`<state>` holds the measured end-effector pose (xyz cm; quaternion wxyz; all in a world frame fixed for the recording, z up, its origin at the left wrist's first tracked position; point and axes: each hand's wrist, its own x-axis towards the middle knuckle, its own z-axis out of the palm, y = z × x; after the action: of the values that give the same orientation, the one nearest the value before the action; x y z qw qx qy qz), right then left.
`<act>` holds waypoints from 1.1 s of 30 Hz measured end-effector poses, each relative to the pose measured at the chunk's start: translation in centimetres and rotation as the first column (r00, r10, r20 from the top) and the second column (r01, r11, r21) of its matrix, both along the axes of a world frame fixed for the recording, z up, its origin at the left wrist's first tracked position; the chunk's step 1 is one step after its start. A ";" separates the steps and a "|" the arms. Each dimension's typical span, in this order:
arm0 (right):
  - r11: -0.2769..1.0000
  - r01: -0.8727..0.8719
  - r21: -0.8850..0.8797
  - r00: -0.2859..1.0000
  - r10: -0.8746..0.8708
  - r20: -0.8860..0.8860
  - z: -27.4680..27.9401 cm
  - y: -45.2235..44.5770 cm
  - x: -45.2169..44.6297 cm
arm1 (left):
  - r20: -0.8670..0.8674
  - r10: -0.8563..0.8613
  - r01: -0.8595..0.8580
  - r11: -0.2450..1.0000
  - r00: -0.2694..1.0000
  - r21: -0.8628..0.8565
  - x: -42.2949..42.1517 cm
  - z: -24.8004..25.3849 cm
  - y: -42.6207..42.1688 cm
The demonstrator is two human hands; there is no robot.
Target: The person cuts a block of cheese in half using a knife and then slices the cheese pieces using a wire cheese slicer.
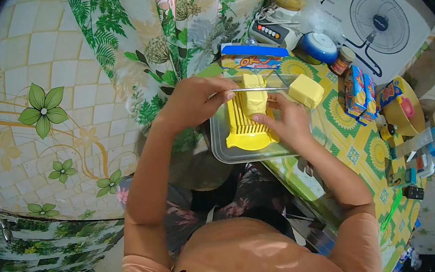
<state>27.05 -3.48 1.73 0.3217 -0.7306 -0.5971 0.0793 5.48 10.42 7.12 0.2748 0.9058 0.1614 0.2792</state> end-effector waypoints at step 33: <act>0.998 0.029 -0.055 0.992 -0.021 0.127 0.0 0.2 0.1 | -0.016 0.040 -0.038 0.993 0.999 0.110 -1.0 -2.1 -2.4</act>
<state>27.17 -3.31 1.68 0.2635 -0.7503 -0.6045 0.0458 4.51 8.06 4.98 0.2177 0.9186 0.1662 0.2848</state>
